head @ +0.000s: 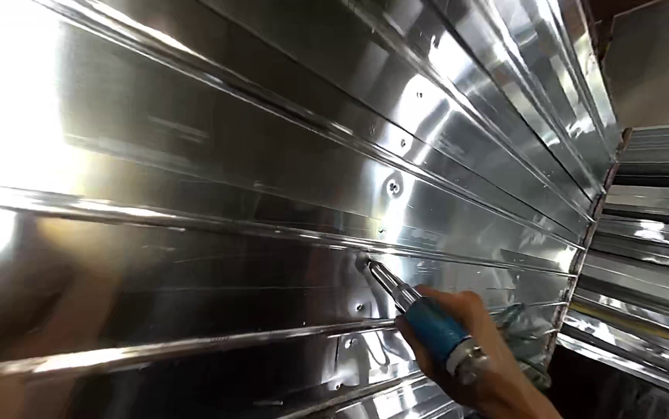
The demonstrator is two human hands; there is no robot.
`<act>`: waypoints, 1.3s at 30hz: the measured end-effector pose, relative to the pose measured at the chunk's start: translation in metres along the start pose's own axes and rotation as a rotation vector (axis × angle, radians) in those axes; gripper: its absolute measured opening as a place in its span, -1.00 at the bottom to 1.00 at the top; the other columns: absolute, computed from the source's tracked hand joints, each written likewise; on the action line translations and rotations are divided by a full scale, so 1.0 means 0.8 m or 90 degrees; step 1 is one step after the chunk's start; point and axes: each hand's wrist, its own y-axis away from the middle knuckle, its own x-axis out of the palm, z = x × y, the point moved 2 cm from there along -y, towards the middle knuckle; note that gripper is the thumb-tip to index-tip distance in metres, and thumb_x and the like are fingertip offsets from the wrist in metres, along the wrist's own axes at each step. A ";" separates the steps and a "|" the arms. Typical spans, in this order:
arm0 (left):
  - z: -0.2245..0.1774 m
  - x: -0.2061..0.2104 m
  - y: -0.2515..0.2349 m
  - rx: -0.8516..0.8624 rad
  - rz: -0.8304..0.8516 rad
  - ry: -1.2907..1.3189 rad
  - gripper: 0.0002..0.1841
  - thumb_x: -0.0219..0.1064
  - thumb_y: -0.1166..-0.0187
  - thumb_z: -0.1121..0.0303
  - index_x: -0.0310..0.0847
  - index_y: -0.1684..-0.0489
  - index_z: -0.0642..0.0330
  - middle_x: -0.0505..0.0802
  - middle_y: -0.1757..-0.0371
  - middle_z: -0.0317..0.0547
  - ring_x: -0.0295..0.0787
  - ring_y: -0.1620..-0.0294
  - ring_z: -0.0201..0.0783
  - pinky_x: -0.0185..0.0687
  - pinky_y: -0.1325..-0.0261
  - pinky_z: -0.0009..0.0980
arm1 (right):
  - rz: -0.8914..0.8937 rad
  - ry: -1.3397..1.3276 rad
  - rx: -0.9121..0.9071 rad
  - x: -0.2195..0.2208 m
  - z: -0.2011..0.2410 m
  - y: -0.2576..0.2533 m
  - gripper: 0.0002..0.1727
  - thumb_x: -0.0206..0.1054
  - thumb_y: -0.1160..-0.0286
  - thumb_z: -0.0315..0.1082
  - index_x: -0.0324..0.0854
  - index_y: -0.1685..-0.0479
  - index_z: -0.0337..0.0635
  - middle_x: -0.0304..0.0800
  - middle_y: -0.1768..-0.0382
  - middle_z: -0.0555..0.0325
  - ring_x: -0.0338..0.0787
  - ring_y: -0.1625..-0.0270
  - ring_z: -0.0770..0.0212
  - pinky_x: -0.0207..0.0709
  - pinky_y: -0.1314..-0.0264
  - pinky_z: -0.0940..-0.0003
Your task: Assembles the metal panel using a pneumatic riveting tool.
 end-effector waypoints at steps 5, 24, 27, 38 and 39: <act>-0.051 0.008 0.025 0.224 -0.140 -0.069 -0.70 0.14 -0.74 0.33 0.67 -0.14 0.37 0.69 0.39 -0.32 0.50 0.51 -0.64 0.48 0.42 -0.63 | -0.069 -0.329 0.117 -0.024 0.014 0.086 -0.66 0.62 -0.29 -0.19 0.80 0.01 -0.13 0.93 0.19 0.21 0.91 0.19 0.25 0.85 0.07 0.23; -0.076 0.092 0.434 -0.122 0.607 0.383 -0.20 -0.27 -0.84 -0.23 0.38 -0.51 0.44 0.79 0.19 -0.41 0.51 0.41 -0.66 0.46 0.40 -0.62 | -0.149 -0.339 -0.074 0.099 0.125 0.415 -0.68 0.57 -0.32 -0.37 0.74 0.04 -0.42 0.92 0.29 -0.03 0.89 0.23 0.31 0.79 0.08 0.35; -0.074 0.093 0.436 -0.050 0.626 0.329 -0.32 -0.23 -0.91 -0.04 0.35 -0.60 0.44 0.82 0.06 -0.23 0.65 0.27 -0.57 0.64 0.21 -0.51 | -0.210 -0.316 -0.082 0.106 0.124 0.426 -0.66 0.57 -0.22 -0.37 0.74 0.07 -0.43 0.90 0.34 -0.03 0.86 0.29 0.34 0.76 0.15 0.42; -0.078 0.092 0.435 -0.024 0.490 0.417 -0.67 0.07 -0.77 0.41 0.82 0.06 0.35 0.61 0.62 -0.48 0.34 0.65 -0.65 0.30 0.53 -0.62 | -0.429 -0.600 0.004 0.128 0.095 0.432 -0.71 0.41 -0.38 -0.49 0.54 -0.05 -0.37 0.83 0.31 0.22 0.84 0.24 0.31 0.78 0.06 0.28; -0.085 0.096 0.435 0.000 0.481 0.411 -0.70 0.11 -0.76 0.44 0.82 0.08 0.36 0.71 0.54 -0.41 0.42 0.60 -0.64 0.38 0.47 -0.61 | -0.424 -0.605 -0.002 0.130 0.096 0.429 -0.71 0.41 -0.39 -0.46 0.54 -0.04 -0.38 0.83 0.30 0.20 0.84 0.23 0.30 0.77 0.04 0.26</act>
